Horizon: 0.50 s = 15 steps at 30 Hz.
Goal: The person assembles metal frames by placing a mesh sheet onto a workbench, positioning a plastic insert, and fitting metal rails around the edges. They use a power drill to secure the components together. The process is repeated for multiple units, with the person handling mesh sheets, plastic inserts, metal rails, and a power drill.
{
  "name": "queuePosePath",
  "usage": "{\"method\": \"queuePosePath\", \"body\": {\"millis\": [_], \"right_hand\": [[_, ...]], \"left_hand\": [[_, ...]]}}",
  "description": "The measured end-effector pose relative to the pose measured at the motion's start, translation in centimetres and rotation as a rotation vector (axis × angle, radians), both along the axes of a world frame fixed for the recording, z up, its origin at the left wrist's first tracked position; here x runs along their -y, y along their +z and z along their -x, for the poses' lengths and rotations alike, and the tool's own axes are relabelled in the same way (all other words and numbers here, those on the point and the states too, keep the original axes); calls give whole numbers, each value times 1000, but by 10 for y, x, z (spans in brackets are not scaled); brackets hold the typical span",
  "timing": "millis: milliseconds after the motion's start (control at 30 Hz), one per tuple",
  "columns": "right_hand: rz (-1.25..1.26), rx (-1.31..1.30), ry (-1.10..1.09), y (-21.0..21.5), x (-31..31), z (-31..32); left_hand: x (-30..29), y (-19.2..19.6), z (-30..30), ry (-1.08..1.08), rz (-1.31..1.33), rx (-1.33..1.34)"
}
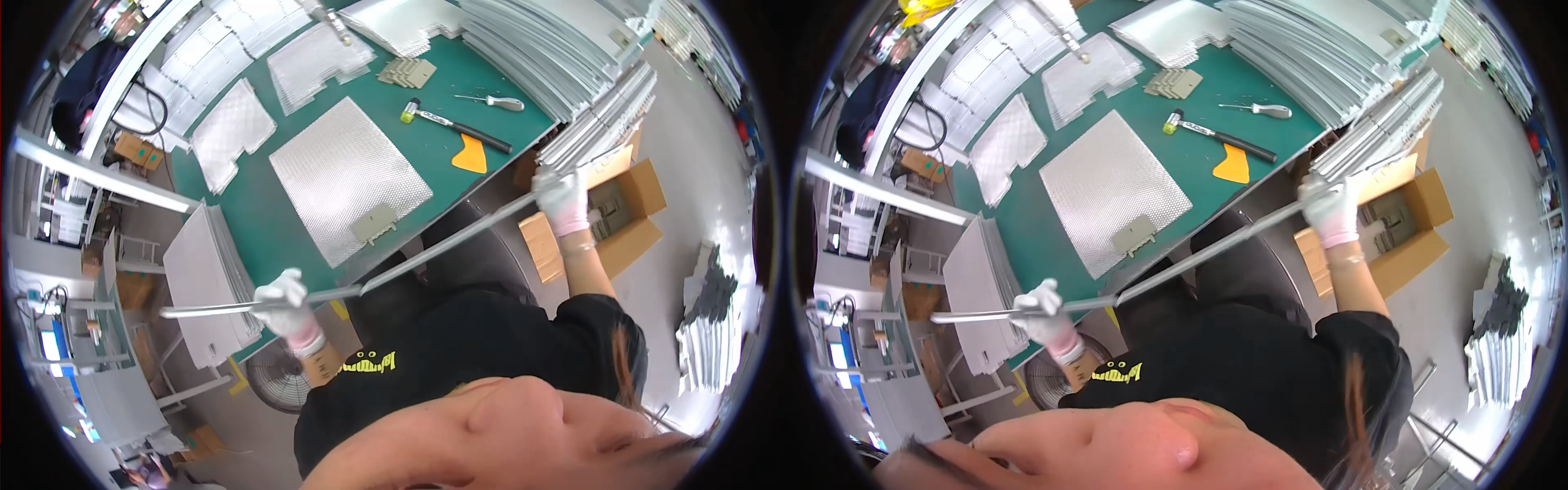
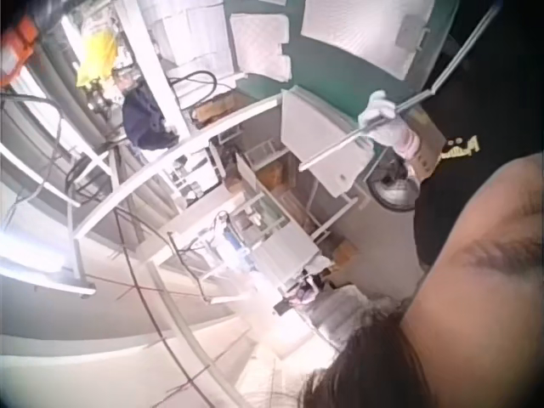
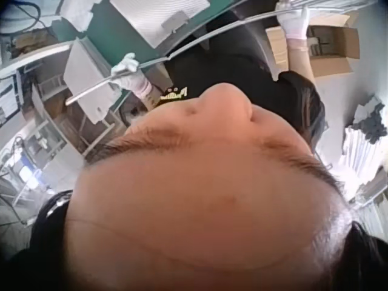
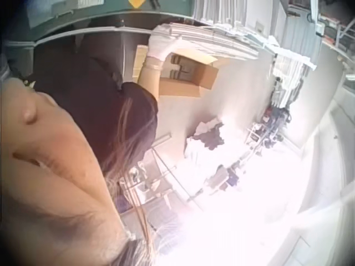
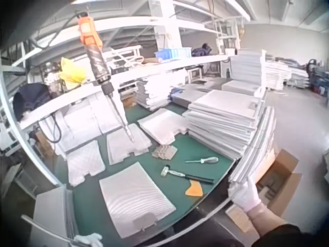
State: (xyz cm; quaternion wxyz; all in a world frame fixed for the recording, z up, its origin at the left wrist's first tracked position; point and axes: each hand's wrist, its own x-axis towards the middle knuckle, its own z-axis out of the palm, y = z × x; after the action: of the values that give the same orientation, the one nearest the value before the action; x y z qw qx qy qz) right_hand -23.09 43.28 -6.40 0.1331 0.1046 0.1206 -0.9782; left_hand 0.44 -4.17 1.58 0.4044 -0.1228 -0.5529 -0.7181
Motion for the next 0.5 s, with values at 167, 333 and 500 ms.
{"method": "queuePosePath", "body": {"millis": [167, 333, 500], "right_hand": [[-302, -269, -520, 106, -2, 20], [-126, -543, -192, 160, 107, 14], [-130, -333, 313, 88, 221, 51]], "left_hand": [[8, -9, -52, 29, 143, 468], [-55, -50, -57, -70, 125, 728], [-113, -71, -55, 164, -30, 724]]}}
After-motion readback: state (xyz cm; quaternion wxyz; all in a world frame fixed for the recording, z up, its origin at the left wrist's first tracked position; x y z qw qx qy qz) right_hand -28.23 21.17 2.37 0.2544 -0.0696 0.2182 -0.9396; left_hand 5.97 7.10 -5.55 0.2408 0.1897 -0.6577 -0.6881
